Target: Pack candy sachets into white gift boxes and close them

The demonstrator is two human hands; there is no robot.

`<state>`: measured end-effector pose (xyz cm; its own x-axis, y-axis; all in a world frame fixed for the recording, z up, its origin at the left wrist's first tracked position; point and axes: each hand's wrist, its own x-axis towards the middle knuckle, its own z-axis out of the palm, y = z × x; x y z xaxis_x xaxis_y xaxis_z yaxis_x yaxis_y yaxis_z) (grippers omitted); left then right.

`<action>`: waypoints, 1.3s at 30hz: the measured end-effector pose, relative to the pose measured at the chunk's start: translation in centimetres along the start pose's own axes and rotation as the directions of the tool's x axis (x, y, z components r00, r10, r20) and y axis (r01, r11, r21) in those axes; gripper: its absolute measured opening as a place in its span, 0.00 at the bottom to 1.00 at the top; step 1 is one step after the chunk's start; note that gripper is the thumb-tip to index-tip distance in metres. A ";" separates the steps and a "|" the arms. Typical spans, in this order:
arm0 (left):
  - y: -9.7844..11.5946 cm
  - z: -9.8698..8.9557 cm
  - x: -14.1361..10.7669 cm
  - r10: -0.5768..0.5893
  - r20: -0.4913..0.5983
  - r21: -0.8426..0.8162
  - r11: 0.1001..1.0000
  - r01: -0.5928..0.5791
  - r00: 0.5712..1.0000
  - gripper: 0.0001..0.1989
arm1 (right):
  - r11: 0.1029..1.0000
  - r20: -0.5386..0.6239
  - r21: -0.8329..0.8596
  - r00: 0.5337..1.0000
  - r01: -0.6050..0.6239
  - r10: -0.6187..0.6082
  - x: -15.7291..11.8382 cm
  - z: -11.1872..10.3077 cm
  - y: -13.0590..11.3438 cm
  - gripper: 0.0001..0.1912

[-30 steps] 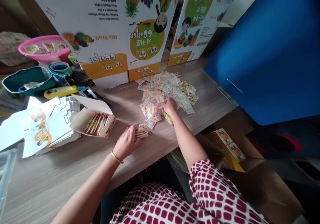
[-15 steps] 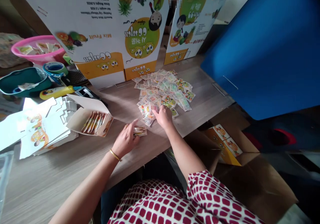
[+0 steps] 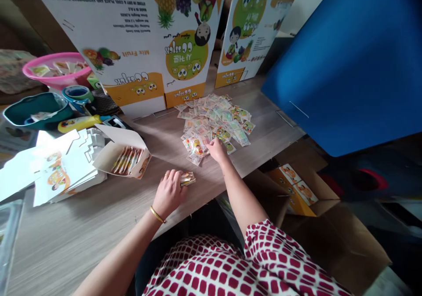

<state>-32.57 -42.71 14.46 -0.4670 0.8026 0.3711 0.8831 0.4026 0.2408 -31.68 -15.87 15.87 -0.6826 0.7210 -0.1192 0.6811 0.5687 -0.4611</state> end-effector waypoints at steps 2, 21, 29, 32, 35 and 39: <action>0.0 0.0 -0.1 0.010 -0.005 -0.001 1.000 -0.010 1.000 0.13 | 0.999 -0.047 -0.046 0.999 0.005 -0.007 0.1 0.1 0.0 0.16; -0.1 -1.7 -0.6 0.115 0.043 -0.029 0.993 -0.114 0.992 0.18 | 0.847 0.197 0.332 0.847 0.416 -0.493 -8.4 -0.5 -1.9 0.15; -1.5 -0.1 0.0 0.061 -0.046 -0.137 0.988 -0.067 0.997 0.25 | 0.974 -0.054 0.223 0.998 0.038 -0.026 -1.6 0.0 -0.1 0.05; -1.2 -0.6 0.2 0.060 -0.034 -0.103 0.993 -0.063 0.998 0.15 | 0.907 -0.177 0.382 0.977 0.176 -0.116 -3.4 -0.2 0.1 0.05; -0.9 -1.2 0.3 0.097 -0.092 -0.034 0.994 -0.101 0.991 0.15 | 0.780 0.076 0.503 0.880 0.372 -0.469 -6.4 -0.2 -0.3 0.08; -1.3 -1.3 0.2 0.144 0.043 -0.084 0.987 -0.140 0.989 0.16 | 0.706 0.298 0.509 0.668 0.493 -0.682 -6.4 -0.1 -0.8 0.12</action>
<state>-33.86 -43.63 15.41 -0.3331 0.8702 0.3630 0.9329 0.2481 0.2611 -27.84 -20.94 17.11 -0.9993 -0.0244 -0.0274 0.0092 0.5554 -0.8315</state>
